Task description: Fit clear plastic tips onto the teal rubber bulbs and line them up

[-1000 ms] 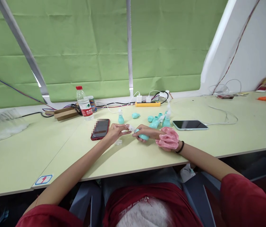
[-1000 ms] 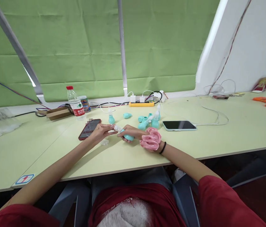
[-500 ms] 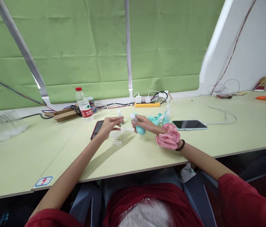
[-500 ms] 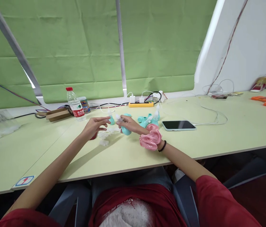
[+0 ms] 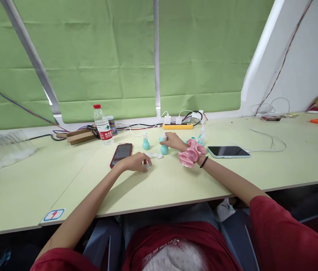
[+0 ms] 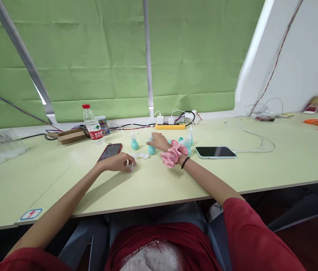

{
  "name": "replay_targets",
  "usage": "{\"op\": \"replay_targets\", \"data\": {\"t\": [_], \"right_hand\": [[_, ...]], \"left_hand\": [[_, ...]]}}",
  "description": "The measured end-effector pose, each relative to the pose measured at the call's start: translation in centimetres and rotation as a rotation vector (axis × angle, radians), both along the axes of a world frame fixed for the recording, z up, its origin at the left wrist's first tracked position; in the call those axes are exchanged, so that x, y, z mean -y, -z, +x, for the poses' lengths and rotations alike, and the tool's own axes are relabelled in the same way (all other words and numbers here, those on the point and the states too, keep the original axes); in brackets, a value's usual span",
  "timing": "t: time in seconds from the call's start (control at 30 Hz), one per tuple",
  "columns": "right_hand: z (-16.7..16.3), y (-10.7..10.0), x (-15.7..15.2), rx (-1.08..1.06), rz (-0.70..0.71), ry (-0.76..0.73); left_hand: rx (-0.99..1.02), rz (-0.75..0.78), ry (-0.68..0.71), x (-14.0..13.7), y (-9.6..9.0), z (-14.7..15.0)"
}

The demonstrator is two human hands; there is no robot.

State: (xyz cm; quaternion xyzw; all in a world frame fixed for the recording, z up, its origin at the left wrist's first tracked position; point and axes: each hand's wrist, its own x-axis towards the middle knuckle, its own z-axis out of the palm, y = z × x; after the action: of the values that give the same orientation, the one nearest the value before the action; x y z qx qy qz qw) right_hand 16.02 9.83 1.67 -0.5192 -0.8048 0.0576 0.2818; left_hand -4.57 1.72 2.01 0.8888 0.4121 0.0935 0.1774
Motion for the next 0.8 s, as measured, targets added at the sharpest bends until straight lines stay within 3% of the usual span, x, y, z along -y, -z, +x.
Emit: {"op": "replay_targets", "data": {"t": [0.13,0.23,0.3,0.37,0.47,0.53,0.8], "right_hand": [[-0.3,0.0,0.5,0.021,0.101,0.082],[-0.4,-0.4,2.5,-0.058,0.303,0.133],[-0.4,-0.2,4.2,-0.083,0.472,0.071],[-0.3,0.5,5.8,-0.040,0.564,-0.099],[-0.3,2.0,7.5,0.127,0.442,-0.345],[-0.4,2.7,8.0,0.184,0.315,-0.426],[-0.7,3.1,7.8,0.028,0.116,-0.515]], "left_hand": [[0.064,0.178,-0.038,-0.2,1.7,1.3],[0.131,0.270,-0.093,-0.1,2.7,2.0],[0.171,0.289,-0.116,0.0,2.9,2.3],[0.194,0.284,-0.112,0.1,2.9,2.4],[0.181,0.270,-0.074,0.3,2.9,2.4],[0.156,0.268,-0.075,0.3,3.0,2.5],[0.061,0.342,-0.089,0.1,3.6,2.7]]}}
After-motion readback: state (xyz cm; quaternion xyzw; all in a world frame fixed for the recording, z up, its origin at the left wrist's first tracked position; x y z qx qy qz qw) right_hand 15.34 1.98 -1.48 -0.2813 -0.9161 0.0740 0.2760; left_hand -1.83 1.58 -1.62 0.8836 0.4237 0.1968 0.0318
